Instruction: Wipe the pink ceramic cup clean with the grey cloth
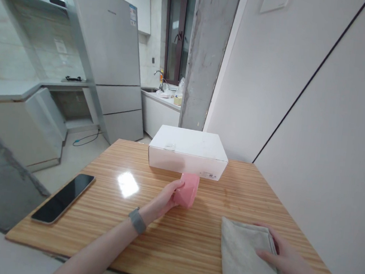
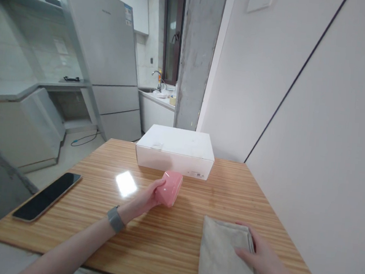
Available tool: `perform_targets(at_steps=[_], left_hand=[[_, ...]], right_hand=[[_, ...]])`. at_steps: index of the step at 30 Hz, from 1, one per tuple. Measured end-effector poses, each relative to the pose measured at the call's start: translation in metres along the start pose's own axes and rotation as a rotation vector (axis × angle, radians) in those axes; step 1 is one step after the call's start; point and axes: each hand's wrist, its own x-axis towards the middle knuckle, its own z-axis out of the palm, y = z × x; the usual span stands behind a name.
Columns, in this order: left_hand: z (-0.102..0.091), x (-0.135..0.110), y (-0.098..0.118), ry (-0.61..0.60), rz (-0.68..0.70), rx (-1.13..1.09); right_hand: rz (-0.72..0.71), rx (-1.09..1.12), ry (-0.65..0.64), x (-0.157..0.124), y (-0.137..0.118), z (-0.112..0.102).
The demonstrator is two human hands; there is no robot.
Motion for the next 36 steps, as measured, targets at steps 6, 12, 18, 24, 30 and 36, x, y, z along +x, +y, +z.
perform_targets(at_steps=[6, 12, 18, 24, 30, 36], left_hand=[[0.036, 0.008, 0.003, 0.083, 0.103, 0.208], [0.093, 0.031, -0.023, 0.087, 0.332, 0.476], [0.131, 0.052, -0.047, 0.026, 0.538, 0.872], [0.145, 0.07, -0.064, 0.034, 0.506, 0.964], [0.147, 0.08, -0.072, 0.027, 0.511, 0.996], [0.152, 0.08, -0.074, -0.004, 0.495, 0.947]], right_hand=[[0.09, -0.117, 0.095, 0.012, 0.025, -0.013], [0.035, -0.23, 0.348, 0.007, 0.028, -0.009], [0.068, 0.049, 0.467, -0.01, 0.028, -0.01], [0.065, 0.18, 0.462, -0.022, 0.05, -0.02], [0.081, 0.152, 0.5, -0.031, 0.048, -0.029], [0.08, 0.098, 0.476, -0.032, 0.02, -0.014]])
